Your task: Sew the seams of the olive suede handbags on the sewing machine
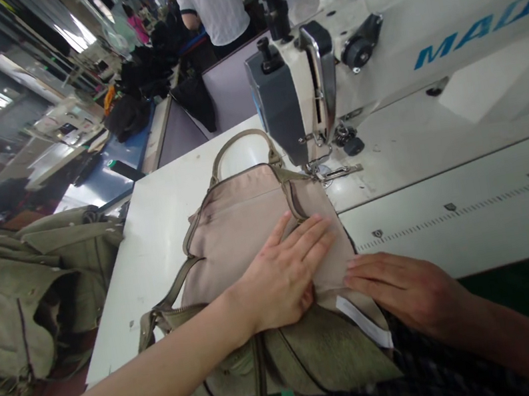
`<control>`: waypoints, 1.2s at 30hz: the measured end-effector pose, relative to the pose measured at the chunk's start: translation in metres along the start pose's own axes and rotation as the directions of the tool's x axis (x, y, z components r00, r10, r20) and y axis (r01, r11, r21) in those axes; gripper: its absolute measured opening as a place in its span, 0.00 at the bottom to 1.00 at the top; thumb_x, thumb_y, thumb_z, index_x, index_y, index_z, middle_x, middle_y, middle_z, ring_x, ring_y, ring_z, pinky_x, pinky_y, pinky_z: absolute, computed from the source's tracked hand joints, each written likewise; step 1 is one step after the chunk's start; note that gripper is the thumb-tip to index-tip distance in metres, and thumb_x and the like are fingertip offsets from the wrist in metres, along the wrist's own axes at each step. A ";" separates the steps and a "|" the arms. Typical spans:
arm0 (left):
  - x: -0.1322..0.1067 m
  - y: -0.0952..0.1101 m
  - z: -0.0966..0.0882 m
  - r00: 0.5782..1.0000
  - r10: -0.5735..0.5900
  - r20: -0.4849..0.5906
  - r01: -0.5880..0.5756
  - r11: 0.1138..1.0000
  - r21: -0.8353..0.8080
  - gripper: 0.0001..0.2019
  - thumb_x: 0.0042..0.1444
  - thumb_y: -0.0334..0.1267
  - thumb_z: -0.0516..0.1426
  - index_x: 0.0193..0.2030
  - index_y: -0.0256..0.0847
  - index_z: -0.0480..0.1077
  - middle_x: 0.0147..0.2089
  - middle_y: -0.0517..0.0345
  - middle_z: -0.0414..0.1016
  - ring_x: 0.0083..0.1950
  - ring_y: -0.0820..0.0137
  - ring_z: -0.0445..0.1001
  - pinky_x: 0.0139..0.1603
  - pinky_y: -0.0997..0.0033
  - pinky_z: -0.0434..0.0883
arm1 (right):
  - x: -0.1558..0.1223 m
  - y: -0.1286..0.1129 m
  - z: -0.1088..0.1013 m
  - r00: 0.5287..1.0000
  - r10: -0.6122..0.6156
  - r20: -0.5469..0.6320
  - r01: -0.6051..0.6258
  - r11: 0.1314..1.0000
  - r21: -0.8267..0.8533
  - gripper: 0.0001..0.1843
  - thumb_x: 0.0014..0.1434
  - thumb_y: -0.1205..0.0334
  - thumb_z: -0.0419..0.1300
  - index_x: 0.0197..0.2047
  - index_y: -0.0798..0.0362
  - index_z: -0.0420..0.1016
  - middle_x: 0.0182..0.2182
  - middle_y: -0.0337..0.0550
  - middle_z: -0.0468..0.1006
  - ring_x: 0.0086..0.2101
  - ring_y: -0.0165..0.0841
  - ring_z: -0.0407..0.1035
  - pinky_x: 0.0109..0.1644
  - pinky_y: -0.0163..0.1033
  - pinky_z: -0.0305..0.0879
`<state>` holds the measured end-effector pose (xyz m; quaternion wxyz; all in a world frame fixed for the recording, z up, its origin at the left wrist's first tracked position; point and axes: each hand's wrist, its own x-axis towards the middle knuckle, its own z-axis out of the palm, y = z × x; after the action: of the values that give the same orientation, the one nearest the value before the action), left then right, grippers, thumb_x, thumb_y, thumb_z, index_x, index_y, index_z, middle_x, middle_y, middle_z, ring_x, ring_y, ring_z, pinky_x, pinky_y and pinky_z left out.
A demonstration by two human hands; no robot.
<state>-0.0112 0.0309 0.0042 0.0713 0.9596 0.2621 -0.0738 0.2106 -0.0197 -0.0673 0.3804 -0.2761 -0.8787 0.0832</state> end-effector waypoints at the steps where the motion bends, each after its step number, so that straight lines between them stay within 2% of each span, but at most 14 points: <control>1: -0.001 -0.003 -0.001 1.000 0.004 0.031 -0.004 1.000 0.020 0.36 0.52 0.36 0.53 0.68 0.31 0.47 0.71 0.45 0.48 0.72 0.60 0.41 0.71 0.50 0.30 | -0.002 0.000 0.000 1.000 0.001 0.005 -0.001 1.000 -0.004 0.16 0.63 0.76 0.48 0.44 0.61 0.76 0.38 0.52 0.80 0.42 0.37 0.74 0.50 0.41 0.73; 3: -0.001 -0.007 -0.003 0.997 0.001 0.074 -0.005 0.998 0.057 0.36 0.53 0.39 0.54 0.68 0.35 0.49 0.69 0.46 0.54 0.72 0.61 0.43 0.71 0.50 0.32 | -0.003 -0.001 0.002 1.000 0.008 0.015 -0.008 1.000 -0.008 0.16 0.64 0.76 0.47 0.44 0.62 0.76 0.38 0.53 0.80 0.43 0.37 0.74 0.50 0.41 0.73; 5: -0.001 -0.007 -0.006 0.996 -0.011 0.094 0.003 0.997 0.083 0.34 0.53 0.41 0.55 0.67 0.39 0.53 0.67 0.47 0.56 0.71 0.59 0.45 0.70 0.51 0.40 | -0.004 -0.003 0.003 1.000 0.016 0.008 -0.016 1.000 0.000 0.16 0.64 0.75 0.47 0.44 0.62 0.76 0.37 0.53 0.80 0.43 0.37 0.74 0.50 0.40 0.74; 8: 0.001 -0.004 -0.008 0.994 -0.011 0.110 -0.001 0.994 0.108 0.33 0.54 0.44 0.56 0.67 0.44 0.54 0.69 0.47 0.52 0.67 0.56 0.52 0.63 0.55 0.54 | -0.008 -0.006 0.003 1.000 0.007 -0.012 -0.007 1.000 0.024 0.15 0.65 0.74 0.47 0.44 0.61 0.75 0.37 0.53 0.80 0.43 0.37 0.74 0.49 0.41 0.74; 10: 0.003 -0.001 -0.007 0.995 -0.008 0.101 -0.006 0.991 0.133 0.33 0.57 0.50 0.56 0.67 0.44 0.54 0.69 0.45 0.51 0.65 0.56 0.56 0.59 0.55 0.58 | -0.013 -0.007 0.002 1.000 0.006 -0.014 -0.006 0.999 0.034 0.14 0.65 0.74 0.48 0.44 0.61 0.75 0.37 0.53 0.80 0.44 0.37 0.74 0.48 0.41 0.74; 13: 0.005 -0.002 -0.001 0.998 0.010 0.062 -0.021 0.984 0.176 0.32 0.61 0.55 0.52 0.67 0.43 0.54 0.65 0.44 0.59 0.63 0.58 0.58 0.62 0.53 0.55 | -0.021 -0.007 0.003 1.000 0.011 -0.013 -0.010 1.000 0.016 0.12 0.64 0.74 0.51 0.45 0.61 0.75 0.38 0.53 0.80 0.44 0.38 0.73 0.47 0.43 0.74; 17: 0.007 -0.007 0.006 0.995 0.096 0.027 -0.100 0.978 0.181 0.26 0.65 0.50 0.48 0.66 0.41 0.56 0.58 0.49 0.68 0.65 0.61 0.56 0.70 0.52 0.37 | -0.025 -0.008 0.005 1.000 0.023 -0.001 -0.023 1.000 0.000 0.13 0.64 0.74 0.50 0.46 0.61 0.75 0.38 0.52 0.80 0.43 0.38 0.73 0.46 0.43 0.74; 18: 0.007 -0.008 0.006 0.994 0.108 0.029 -0.112 0.978 0.176 0.26 0.65 0.49 0.49 0.66 0.40 0.56 0.57 0.50 0.68 0.66 0.61 0.55 0.70 0.54 0.37 | -0.024 -0.009 0.004 1.000 0.028 0.004 -0.027 1.000 -0.002 0.14 0.63 0.75 0.50 0.46 0.61 0.75 0.38 0.52 0.80 0.43 0.38 0.73 0.46 0.42 0.74; 20: 0.009 -0.010 0.006 0.994 0.103 0.036 -0.107 0.980 0.168 0.26 0.64 0.49 0.50 0.66 0.40 0.56 0.59 0.50 0.66 0.64 0.60 0.57 0.68 0.57 0.43 | -0.023 -0.011 0.003 0.999 0.046 0.023 -0.046 0.999 -0.005 0.16 0.62 0.76 0.48 0.47 0.61 0.75 0.39 0.52 0.79 0.44 0.38 0.72 0.48 0.42 0.73; 25: 0.018 -0.014 0.002 0.993 0.087 0.075 -0.096 0.986 0.134 0.29 0.61 0.51 0.53 0.66 0.43 0.57 0.68 0.47 0.56 0.59 0.59 0.62 0.61 0.60 0.52 | -0.019 -0.015 -0.004 0.979 0.071 0.193 -0.073 0.997 0.003 0.20 0.61 0.75 0.46 0.52 0.64 0.72 0.44 0.56 0.76 0.47 0.40 0.69 0.52 0.45 0.70; 30: 0.023 -0.018 -0.004 0.994 0.070 0.086 -0.073 0.997 0.029 0.23 0.63 0.47 0.52 0.63 0.44 0.62 0.66 0.52 0.59 0.57 0.61 0.64 0.57 0.60 0.54 | -0.011 -0.005 -0.007 0.991 -0.057 0.124 0.054 0.998 0.031 0.15 0.66 0.73 0.47 0.44 0.62 0.75 0.38 0.52 0.78 0.41 0.37 0.71 0.49 0.44 0.70; 33: 0.022 -0.017 -0.005 0.994 0.064 0.091 -0.062 0.998 -0.022 0.21 0.64 0.47 0.50 0.61 0.44 0.63 0.66 0.53 0.61 0.58 0.61 0.64 0.59 0.58 0.52 | -0.006 0.001 -0.013 0.987 -0.093 0.132 0.086 0.995 0.056 0.18 0.69 0.72 0.43 0.40 0.60 0.75 0.36 0.48 0.79 0.40 0.34 0.71 0.52 0.41 0.68; 36: 0.022 -0.017 -0.005 0.994 0.049 0.102 -0.047 0.999 -0.016 0.22 0.65 0.49 0.48 0.63 0.46 0.62 0.67 0.52 0.58 0.60 0.59 0.63 0.59 0.57 0.52 | -0.004 0.005 -0.017 0.986 -0.100 0.131 0.094 0.994 0.049 0.20 0.69 0.72 0.41 0.40 0.59 0.75 0.37 0.46 0.80 0.40 0.32 0.72 0.53 0.39 0.67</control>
<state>-0.0004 0.0574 0.0032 0.0927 0.9601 0.2354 -0.1192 0.2268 -0.0192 -0.0598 0.3303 -0.2186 -0.9126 0.1014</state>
